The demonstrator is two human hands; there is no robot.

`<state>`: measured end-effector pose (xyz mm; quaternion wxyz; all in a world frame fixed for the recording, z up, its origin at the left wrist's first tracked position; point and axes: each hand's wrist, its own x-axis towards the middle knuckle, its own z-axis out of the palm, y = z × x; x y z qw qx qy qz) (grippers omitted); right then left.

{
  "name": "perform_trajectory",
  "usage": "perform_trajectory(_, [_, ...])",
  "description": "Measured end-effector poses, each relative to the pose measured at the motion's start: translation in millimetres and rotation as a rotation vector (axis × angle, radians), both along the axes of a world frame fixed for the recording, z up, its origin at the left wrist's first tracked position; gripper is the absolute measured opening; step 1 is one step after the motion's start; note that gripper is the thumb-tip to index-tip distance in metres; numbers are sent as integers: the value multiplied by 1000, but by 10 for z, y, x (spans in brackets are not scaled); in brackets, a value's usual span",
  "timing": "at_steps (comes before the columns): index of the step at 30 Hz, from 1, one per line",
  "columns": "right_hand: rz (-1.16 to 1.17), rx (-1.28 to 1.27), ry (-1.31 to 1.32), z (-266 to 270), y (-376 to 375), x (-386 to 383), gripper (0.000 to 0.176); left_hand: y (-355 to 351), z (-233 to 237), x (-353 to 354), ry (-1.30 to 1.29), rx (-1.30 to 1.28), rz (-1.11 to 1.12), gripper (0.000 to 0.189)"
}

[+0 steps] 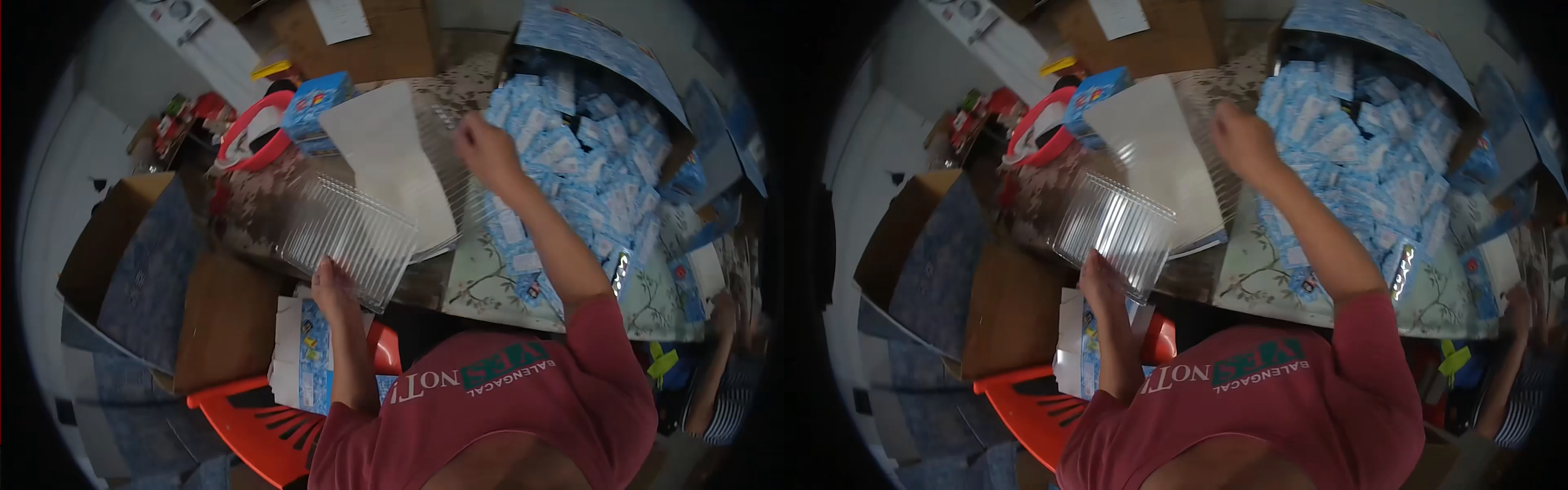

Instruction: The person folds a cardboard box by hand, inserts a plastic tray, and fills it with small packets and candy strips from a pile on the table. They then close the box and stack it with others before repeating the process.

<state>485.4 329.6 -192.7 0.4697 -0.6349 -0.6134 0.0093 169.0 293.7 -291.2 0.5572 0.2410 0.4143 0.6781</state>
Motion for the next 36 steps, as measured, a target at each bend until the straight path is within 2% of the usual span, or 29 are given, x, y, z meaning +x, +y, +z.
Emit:
perform_trajectory(1, [12,-25,17,-44,52,100,12,123,-16,-249,-40,39,23,14])
perform_trajectory(2, [9,-51,32,-76,104,152,13,321,-147,-590,50,26,60,15])
perform_trajectory(4, [29,-89,-4,-224,237,89,16,861,-275,-1056,147,226,155,24])
perform_trajectory(6, [38,-53,-65,-487,417,-39,17,1141,84,-1198,252,-5,61,46])
perform_trajectory(7, [-7,-84,-116,-584,487,-134,18,1265,97,-1175,250,-12,61,46])
perform_trajectory(9, [-67,-161,-134,-811,624,-308,22,1468,111,-1091,1084,-37,384,70])
perform_trajectory(10, [-80,-163,-136,-767,579,-370,22,1434,151,-951,1080,-32,372,70])
perform_trajectory(12, [16,-239,-113,-740,356,-428,23,1177,95,-516,865,169,-59,83])
perform_trajectory(13, [-4,-261,-116,-725,264,-357,23,937,104,-213,874,112,-183,78])
perform_trajectory(15, [129,-247,-4,-718,-9,-110,21,624,-83,154,861,44,-367,74])
perform_trajectory(17, [51,-320,27,-835,-333,221,17,431,-369,411,725,200,-568,58])
perform_trajectory(18, [-8,-278,-18,-934,-492,434,17,428,-386,420,923,229,-548,47])
perform_trajectory(19, [-61,-231,-67,-988,-646,643,17,501,-499,397,934,180,-501,46])
perform_trajectory(20, [-168,-435,-104,-1003,-844,807,17,601,-601,359,948,131,-451,44])
perform_trajectory(22, [-205,-393,-197,-1169,-1251,1057,20,663,-478,434,868,99,-493,44])
perform_trajectory(24, [-237,-349,-282,-1239,-1597,1269,24,600,-162,644,1456,607,416,44])
perform_trajectory(25, [-225,-414,-236,-1218,-1768,1328,31,484,17,786,1453,616,394,44])
perform_trajectory(27, [-220,-501,-178,-1208,-2097,1319,38,71,232,1177,1226,841,-270,50])
perform_trajectory(29, [-161,-471,-182,-1200,-2351,1274,45,-250,49,1561,1232,878,-894,59])
perform_trajectory(30, [-147,-579,-103,-1219,-2477,1282,56,-385,-136,1772,1234,908,-955,62])
perform_trajectory(31, [-164,-587,-90,-1272,-2600,1244,56,-492,-321,1970,1235,940,-1019,66])
perform_trajectory(33, [-360,-477,-174,-1473,-2835,1098,68,-637,-493,2322,1310,995,-1034,68])
perform_trajectory(34, [-380,-497,-214,-1609,-2943,1008,79,-665,-569,2458,1390,1045,-1020,69])
perform_trajectory(36, [-388,-528,-257,-1781,-3051,874,80,-607,-762,2654,1409,1090,-1057,70])
